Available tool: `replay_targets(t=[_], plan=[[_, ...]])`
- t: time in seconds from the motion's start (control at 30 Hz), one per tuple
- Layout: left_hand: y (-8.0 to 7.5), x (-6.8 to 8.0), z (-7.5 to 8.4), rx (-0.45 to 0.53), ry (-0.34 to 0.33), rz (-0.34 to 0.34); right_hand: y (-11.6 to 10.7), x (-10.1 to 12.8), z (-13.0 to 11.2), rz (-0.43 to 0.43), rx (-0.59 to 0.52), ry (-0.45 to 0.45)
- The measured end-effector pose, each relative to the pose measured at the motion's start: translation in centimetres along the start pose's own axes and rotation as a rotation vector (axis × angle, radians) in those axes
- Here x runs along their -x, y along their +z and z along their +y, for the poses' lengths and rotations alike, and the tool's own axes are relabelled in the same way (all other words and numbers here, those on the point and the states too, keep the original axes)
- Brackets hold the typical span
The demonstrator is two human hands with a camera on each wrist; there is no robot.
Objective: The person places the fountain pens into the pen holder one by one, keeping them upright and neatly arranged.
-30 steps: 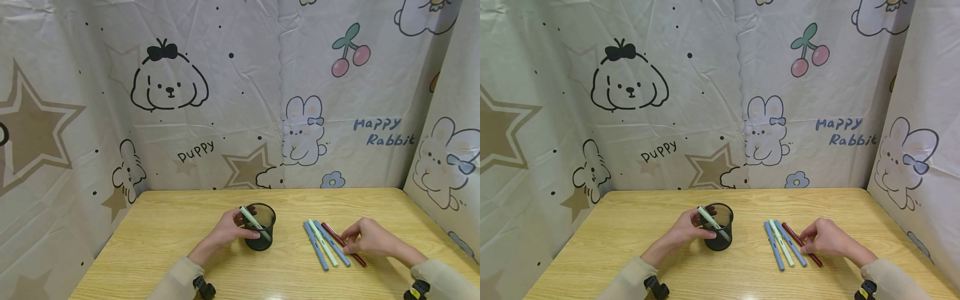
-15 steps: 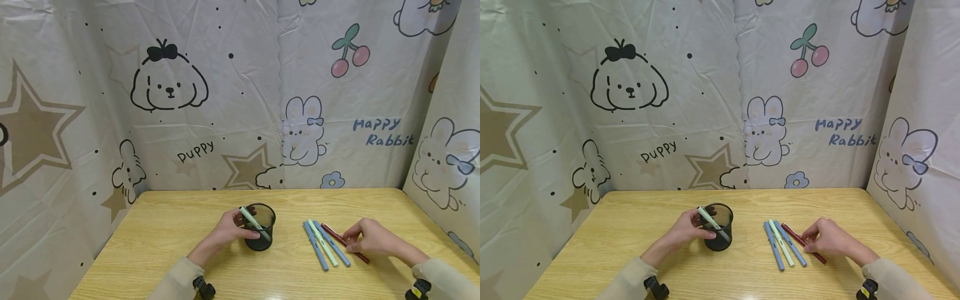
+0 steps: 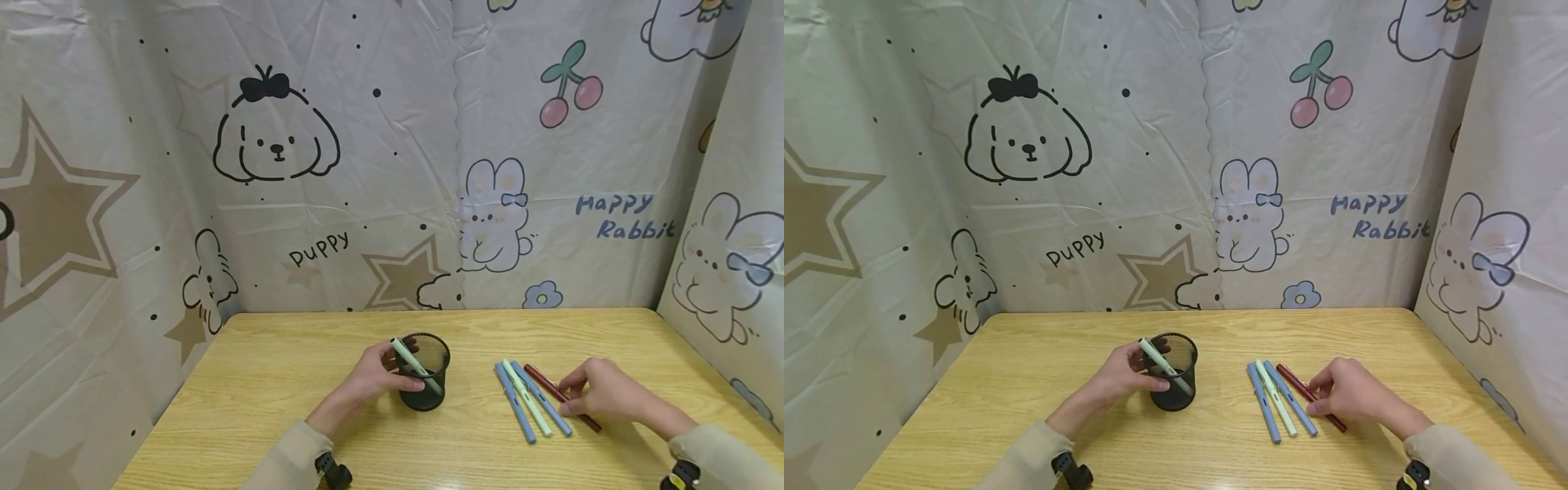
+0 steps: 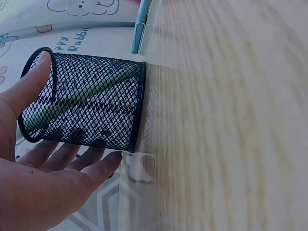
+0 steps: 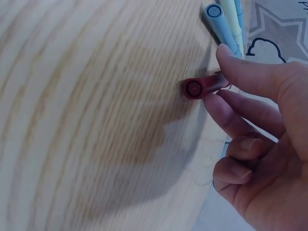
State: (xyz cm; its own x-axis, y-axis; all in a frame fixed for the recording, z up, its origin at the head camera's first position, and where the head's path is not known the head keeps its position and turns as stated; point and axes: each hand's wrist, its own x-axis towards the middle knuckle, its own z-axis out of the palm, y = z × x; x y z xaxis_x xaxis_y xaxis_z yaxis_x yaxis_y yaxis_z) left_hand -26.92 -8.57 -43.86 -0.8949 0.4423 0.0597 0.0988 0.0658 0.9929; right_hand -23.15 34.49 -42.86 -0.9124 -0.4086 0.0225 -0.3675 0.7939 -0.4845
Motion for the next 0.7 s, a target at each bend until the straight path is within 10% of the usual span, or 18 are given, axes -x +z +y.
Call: replay_targets(t=[0.7], plan=[[-0.06,0.08,0.05,0.007,-0.001,-0.010,0.38,-0.50,-0.13,0.004,-0.004,0.014]])
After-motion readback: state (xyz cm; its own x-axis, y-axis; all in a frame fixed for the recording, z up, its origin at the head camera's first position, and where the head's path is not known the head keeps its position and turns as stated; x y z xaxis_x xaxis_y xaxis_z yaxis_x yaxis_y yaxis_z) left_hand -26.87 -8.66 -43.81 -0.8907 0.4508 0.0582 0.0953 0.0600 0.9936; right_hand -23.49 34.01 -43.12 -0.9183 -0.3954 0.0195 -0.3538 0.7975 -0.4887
